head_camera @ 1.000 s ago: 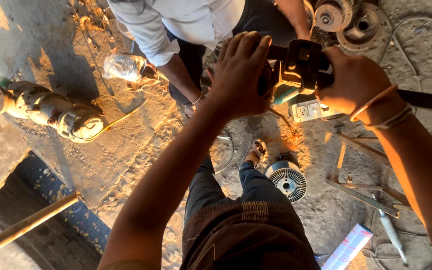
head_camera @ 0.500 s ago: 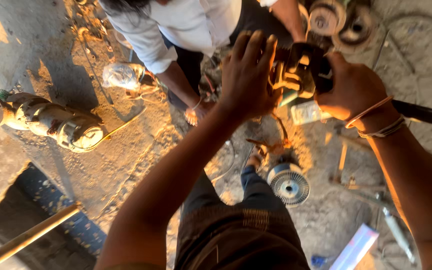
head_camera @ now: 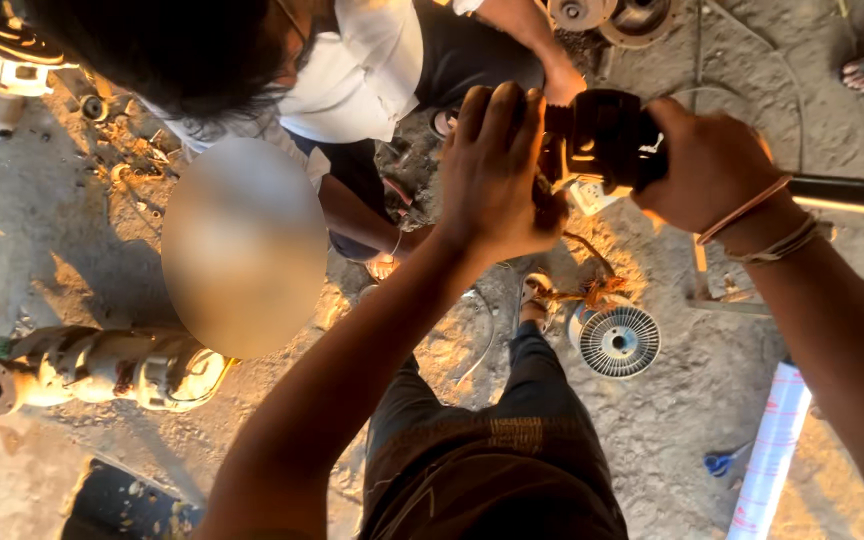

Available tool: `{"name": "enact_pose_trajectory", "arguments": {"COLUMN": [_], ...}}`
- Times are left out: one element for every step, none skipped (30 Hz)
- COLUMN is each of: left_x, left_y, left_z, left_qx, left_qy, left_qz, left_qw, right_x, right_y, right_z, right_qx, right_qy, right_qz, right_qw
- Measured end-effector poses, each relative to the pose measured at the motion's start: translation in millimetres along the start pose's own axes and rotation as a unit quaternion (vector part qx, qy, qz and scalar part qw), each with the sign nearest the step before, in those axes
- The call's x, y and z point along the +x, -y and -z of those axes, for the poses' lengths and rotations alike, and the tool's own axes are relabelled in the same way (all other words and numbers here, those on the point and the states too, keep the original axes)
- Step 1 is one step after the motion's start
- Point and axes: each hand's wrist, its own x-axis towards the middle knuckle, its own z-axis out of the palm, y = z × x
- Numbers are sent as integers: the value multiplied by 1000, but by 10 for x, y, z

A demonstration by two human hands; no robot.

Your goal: The person holds a rusty pump housing in one hand and grips a threaded fitting on it with a pipe wrench in the other, repeatedly turning the wrench to unscrew the fitting from the housing. Another person crouches nearby while the person works standing on the ground.

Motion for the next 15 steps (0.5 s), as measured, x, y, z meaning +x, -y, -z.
{"name": "enact_pose_trajectory", "arguments": {"left_x": [-6,-16,-26,-42,-49,-54,-55,-53,-50,-44,-32,-21,-11,-3,5], "left_y": [-5,-12,-20,-31,-34,-34,-29,-23,-19,-14,-8,-6,-8,-17,-29], "left_z": [18,28,30,24,14,-1,-17,-33,-48,-60,-69,-76,-79,-81,-83], "left_qx": [-6,-13,-20,-17,-12,-7,-9,-12,-17,-19,-20,-21,-20,-19,-18], "left_qy": [1,0,-1,-4,-9,-15,-21,-24,-27,-30,-34,-37,-32,-25,-18], "left_qz": [-1,-2,-1,-1,-2,-4,-10,-13,-16,-14,-14,-15,-11,-6,0], "left_qw": [1000,1000,1000,1000,1000,1000,1000,1000,999,999,999,999,999,999,1000], "right_x": [-2,-2,7,15,40,71,97,123,152,183,212,233,250,259,264], "right_y": [17,26,21,3,-25,-63,-101,-137,-167,-192,-209,-215,-213,-203,-187], "right_z": [-3,-11,-20,-28,-38,-43,-51,-59,-67,-69,-66,-60,-52,-39,-25], "right_qx": [9,16,39,62,86,84,82,81,79,76,74,80,87,95,83], "right_qy": [1,2,16,29,40,50,62,78,105,130,151,150,148,147,154], "right_qz": [-9,-16,-17,-17,-15,-17,-21,-25,-48,-69,-91,-88,-86,-84,-82], "right_qw": [1000,1000,999,997,995,995,994,993,990,986,982,981,981,981,981]}}
